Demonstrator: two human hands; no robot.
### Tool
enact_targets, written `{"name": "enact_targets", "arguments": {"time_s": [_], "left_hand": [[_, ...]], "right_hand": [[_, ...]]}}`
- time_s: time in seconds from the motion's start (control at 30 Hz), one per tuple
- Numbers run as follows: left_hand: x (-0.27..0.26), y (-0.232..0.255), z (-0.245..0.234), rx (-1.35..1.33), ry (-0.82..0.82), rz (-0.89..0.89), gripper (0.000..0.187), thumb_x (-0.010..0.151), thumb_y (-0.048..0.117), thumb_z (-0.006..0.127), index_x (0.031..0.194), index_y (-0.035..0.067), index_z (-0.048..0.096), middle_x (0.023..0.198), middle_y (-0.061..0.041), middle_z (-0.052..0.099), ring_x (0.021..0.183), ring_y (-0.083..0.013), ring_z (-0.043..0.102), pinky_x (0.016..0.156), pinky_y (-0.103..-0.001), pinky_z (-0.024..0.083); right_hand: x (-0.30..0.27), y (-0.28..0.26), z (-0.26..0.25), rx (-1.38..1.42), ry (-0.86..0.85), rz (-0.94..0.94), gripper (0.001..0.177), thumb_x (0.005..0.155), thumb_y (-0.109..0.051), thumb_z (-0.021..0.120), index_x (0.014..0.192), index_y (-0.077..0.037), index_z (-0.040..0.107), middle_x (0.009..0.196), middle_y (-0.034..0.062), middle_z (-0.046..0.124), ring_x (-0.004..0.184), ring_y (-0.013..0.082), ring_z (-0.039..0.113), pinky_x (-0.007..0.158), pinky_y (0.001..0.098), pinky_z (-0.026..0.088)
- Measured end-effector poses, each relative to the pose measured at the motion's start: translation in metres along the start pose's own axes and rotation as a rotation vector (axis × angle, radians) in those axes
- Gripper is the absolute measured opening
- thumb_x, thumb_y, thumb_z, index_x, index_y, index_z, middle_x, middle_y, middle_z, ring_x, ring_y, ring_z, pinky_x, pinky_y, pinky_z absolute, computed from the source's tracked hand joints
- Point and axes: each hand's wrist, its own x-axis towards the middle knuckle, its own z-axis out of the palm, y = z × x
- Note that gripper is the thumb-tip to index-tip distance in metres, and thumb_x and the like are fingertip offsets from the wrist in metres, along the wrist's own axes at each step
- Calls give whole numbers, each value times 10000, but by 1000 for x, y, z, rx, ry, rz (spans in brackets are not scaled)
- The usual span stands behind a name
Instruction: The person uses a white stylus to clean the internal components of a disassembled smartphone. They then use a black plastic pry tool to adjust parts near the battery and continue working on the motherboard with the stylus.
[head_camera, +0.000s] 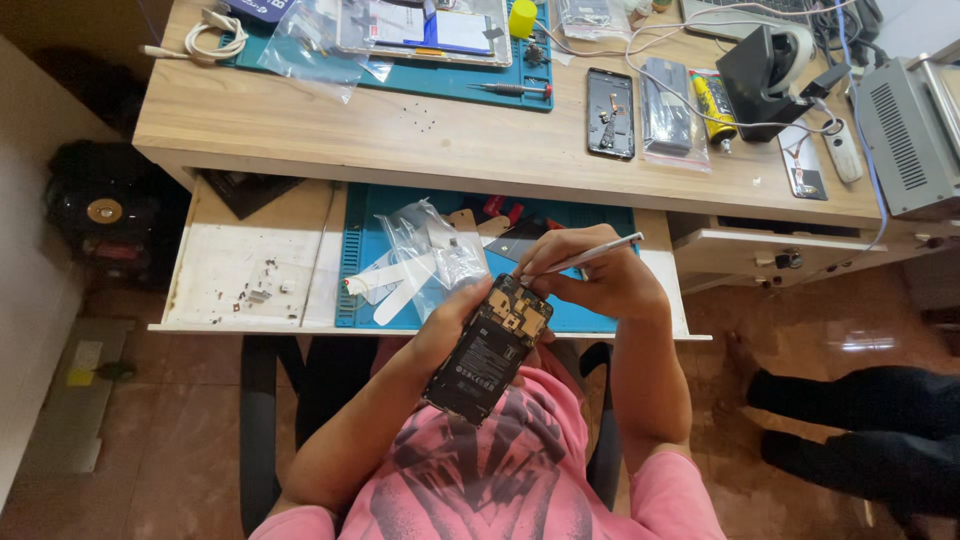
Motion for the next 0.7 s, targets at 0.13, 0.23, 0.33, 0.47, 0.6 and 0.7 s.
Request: {"name": "enact_targets", "arguments": {"time_s": [0.13, 0.23, 0.33, 0.47, 0.6, 0.7], "left_hand": [[9, -5, -17, 73, -20, 27, 568, 903, 458, 453, 1187, -29, 525, 994, -295, 610, 812, -503, 608, 589, -656, 507], [10, -6, -18, 69, 16, 31, 549, 906, 441, 463, 1164, -39, 530, 988, -304, 611, 801, -502, 612, 582, -656, 505], [12, -8, -19, 77, 15, 37, 561, 903, 445, 466, 1170, -45, 525, 993, -316, 603, 802, -511, 607, 565, -653, 505], [8, -7, -12, 90, 24, 57, 520, 916, 410, 466, 1143, -53, 530, 953, -321, 603, 776, -509, 612, 552, -647, 514], [8, -8, -12, 100, 22, 48, 514, 914, 413, 466, 1142, -43, 529, 949, -319, 598, 787, -520, 605, 561, -655, 511], [7, -8, -11, 65, 6, 36, 521, 915, 412, 468, 1145, -51, 525, 945, -335, 586, 778, -541, 596, 552, -665, 504]], "right_hand": [[-7, 6, 0, 12, 24, -33, 86, 738, 51, 669, 815, 19, 652, 797, 169, 656, 665, 195, 637, 579, 308, 521], [-11, 6, 1, 0, 54, -40, 96, 731, 55, 675, 821, 27, 657, 803, 181, 659, 672, 206, 642, 586, 316, 518], [-15, 7, 2, 9, 62, -41, 97, 736, 50, 674, 827, 21, 659, 799, 181, 663, 679, 215, 648, 586, 320, 514], [-14, 5, 4, -16, 72, -51, 89, 747, 47, 667, 829, 15, 657, 806, 174, 665, 682, 220, 653, 597, 324, 516], [-12, -1, 4, -62, 54, -58, 76, 760, 43, 654, 825, 4, 652, 805, 167, 666, 672, 219, 652, 587, 324, 513], [-12, 0, 2, -78, 47, -60, 73, 754, 41, 662, 818, 9, 645, 796, 167, 661, 660, 207, 643, 592, 323, 514]]}}
